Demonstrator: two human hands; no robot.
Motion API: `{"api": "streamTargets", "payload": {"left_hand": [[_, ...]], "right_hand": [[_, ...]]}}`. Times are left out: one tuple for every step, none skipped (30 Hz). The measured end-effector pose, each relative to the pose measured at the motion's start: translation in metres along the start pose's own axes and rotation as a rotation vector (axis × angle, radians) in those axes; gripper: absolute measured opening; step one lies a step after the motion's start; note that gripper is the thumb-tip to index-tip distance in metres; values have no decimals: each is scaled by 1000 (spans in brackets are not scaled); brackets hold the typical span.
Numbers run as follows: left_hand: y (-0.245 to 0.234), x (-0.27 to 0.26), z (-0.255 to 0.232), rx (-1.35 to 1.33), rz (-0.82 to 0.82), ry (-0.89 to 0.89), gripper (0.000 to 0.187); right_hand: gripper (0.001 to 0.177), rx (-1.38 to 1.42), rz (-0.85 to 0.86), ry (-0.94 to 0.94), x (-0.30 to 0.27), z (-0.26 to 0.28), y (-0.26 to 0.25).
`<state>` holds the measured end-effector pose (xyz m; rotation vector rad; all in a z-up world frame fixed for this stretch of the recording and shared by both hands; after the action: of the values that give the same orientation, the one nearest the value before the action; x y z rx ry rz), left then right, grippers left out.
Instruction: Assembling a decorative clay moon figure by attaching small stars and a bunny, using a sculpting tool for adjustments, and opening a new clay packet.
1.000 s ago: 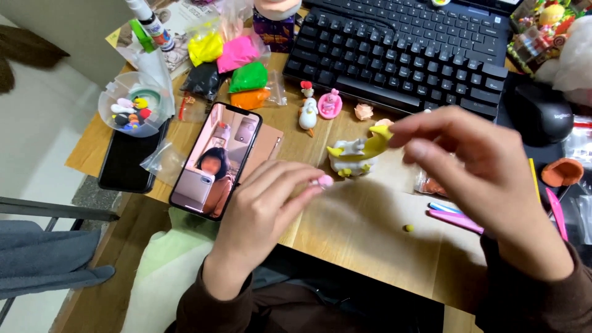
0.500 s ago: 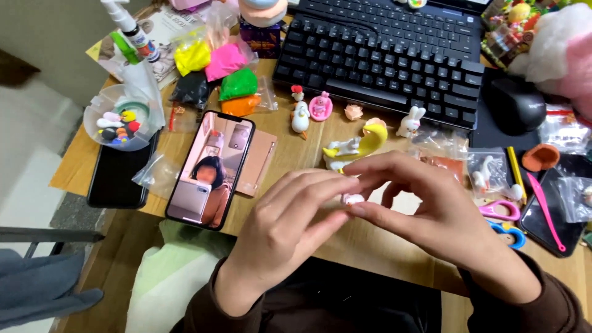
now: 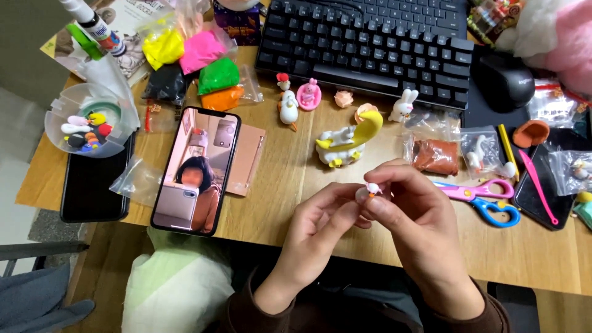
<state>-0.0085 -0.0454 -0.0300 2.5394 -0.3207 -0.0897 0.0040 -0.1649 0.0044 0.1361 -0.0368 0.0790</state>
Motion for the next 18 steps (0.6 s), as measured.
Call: {"api": "streamTargets", "payload": {"left_hand": [[0,0,1,4,14,4,31],[1,0,0,3,14,0,31],[2,-1,-1,10,13,-4,32],[2,-1,-2,18,12,-9,33],[2,-1,0,15,10,-10,33],[2,-2,1,-20,20,3,34],[3,-2,1,-54,29,17,35],[2,-2,2,-56,27,16,35],[3,-3,3,-76,51,4,38],[5,-4,4,-96,76,-8,42],[5,-4,5,-97,76,-9,42],[5,-4,6,-105,58,-26,35],[4,-4,8,-112,41,-43,29],[2,-4,10,-112,41,-44,29],[0,-4,12,-110,33,-33,28],[-1,-4,13,-108,25,-21,27],[0,-5,11,-109,26,-21,27],[1,-5,7,-103,29,3,26]], "right_hand": [[24,5,-16,7,0,-4,-3],[24,5,-19,10,0,-5,-3],[23,23,-4,-1,0,-5,-2],[23,42,10,-12,0,-5,-1],[23,40,10,-9,0,-5,-1],[22,-4,5,-26,0,-4,-2],[21,-48,1,-43,0,-2,-2],[21,-50,3,-41,0,-2,-3],[21,-56,9,-39,0,-3,-3],[20,-62,16,-38,0,-3,-3],[20,-62,16,-37,0,-2,-5],[21,-94,22,-35,0,-2,-6],[21,-125,27,-34,-1,-2,-7],[21,-125,27,-33,-1,2,-8],[26,-149,51,-39,-2,7,-7],[30,-173,76,-45,-3,12,-6],[30,-175,75,-45,-2,17,-9],[29,-269,95,-33,-1,21,-11]]}}
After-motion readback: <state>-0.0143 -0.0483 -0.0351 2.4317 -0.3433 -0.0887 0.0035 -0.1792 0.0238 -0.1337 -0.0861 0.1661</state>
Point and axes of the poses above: each hand's wrist, its own x-axis towards the middle knuckle, its own y-axis out of the palm, z = x × y, the point moved 8 cm from there along x, towards the middle knuckle, and after that the axes turned 1 degree about z, right-handed, at the moved point
